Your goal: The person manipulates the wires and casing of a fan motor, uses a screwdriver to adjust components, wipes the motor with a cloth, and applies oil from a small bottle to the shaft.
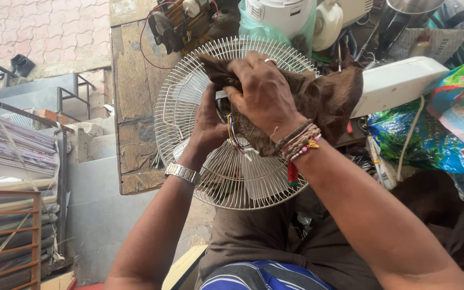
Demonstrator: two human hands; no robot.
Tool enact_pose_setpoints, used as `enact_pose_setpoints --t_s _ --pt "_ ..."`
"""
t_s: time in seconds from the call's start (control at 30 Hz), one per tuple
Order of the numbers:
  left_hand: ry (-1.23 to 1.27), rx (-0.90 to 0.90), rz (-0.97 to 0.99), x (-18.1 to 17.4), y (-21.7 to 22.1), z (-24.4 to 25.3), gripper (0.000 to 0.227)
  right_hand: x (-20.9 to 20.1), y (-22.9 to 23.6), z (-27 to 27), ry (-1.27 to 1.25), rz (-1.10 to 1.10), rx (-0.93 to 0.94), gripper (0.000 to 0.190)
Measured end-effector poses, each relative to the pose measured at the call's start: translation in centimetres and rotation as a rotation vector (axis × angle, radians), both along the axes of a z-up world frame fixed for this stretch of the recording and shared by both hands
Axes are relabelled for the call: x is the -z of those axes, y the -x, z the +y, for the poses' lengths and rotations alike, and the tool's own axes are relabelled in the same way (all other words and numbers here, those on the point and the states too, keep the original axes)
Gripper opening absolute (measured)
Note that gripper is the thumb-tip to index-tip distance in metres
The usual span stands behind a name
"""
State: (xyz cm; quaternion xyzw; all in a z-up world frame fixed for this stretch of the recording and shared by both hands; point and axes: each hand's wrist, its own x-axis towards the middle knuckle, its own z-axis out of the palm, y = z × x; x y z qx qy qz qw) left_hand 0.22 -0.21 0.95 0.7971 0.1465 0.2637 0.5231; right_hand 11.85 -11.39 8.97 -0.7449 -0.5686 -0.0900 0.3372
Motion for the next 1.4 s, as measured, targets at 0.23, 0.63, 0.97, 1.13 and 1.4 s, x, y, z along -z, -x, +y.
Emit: enact_pose_setpoints --t_s 0.23,0.63,0.97,1.13,1.4 --pt "0.013 0.09 -0.169 0.9 0.1 0.4 0.098 0.4 0.6 0.3 -0.052 -0.23 0.004 0.016" --pt "0.044 0.049 -0.055 0.6 0.1 0.2 0.105 2.4 -0.2 2.6 0.057 -0.321 0.173 0.02" --pt "0.066 0.139 -0.156 1.3 0.1 0.5 0.085 -0.9 -5.2 0.0 0.115 -0.238 -0.445 0.016" --pt "0.293 0.219 -0.215 0.4 -0.5 0.2 0.096 -3.0 -6.9 -0.4 0.193 -0.369 -0.372 0.006" --pt "0.294 0.198 -0.245 0.7 0.1 0.0 0.103 -2.4 -5.2 -0.8 0.126 -0.268 -0.328 0.008"
